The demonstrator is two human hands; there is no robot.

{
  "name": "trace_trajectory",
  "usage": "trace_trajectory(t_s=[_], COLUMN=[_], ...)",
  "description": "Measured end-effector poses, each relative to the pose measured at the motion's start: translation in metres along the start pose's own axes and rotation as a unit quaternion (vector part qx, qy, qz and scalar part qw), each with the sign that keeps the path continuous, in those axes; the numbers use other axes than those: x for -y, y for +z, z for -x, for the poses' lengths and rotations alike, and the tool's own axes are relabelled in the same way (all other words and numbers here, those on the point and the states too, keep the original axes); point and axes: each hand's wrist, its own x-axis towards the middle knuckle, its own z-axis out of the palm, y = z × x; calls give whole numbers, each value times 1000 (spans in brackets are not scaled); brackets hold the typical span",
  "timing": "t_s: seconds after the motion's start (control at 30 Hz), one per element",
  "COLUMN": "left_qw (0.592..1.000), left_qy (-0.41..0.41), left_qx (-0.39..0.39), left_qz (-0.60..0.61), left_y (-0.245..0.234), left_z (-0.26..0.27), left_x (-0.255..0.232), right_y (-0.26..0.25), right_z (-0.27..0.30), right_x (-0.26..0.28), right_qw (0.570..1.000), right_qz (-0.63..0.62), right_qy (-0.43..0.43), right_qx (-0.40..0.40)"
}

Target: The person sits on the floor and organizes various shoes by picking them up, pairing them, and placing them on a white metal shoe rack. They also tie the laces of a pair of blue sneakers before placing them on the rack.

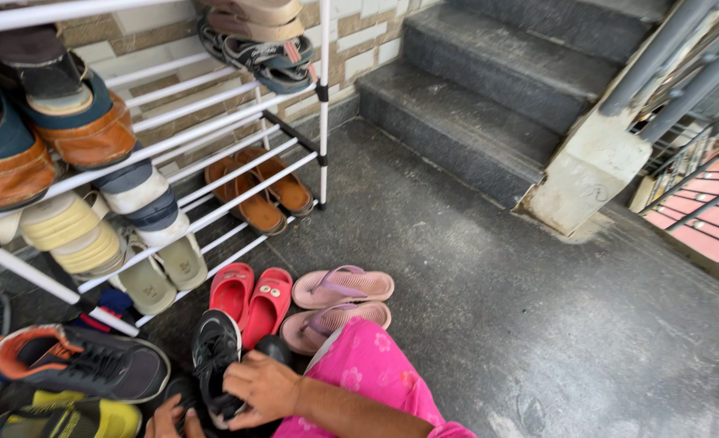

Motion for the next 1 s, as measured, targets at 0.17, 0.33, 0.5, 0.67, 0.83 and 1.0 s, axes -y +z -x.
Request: trace_trajectory(t_s=[0.17, 0.33, 0.5, 0.67, 0.83, 1.0], left_qw=[991, 983, 987, 987, 985, 984], left_qy=[98, 113, 105, 121, 138, 137], left_qx=[-6, -14, -12, 54, 49, 63], left_qz=[86, 145, 125, 93, 90, 95], left_y=[-52, -90, -104, -101, -104, -109], left_z=[4, 6, 9, 11, 13, 13], left_x=[-78, -126, -127, -123, -127, -132], right_y=[-8, -6, -3, -7, -9, -12], right_z=[-4, -8, -15, -21, -25, -30], right_x=[-3, -5, 2, 5, 11, 16], right_qw=[1000, 993, 989, 987, 990, 985], right_qz=[-21, -115, -137, -153, -135, -150], right_qy=[-6, -8, 24, 28, 28, 69], right_qx=[-16, 19, 41, 46, 43, 49])
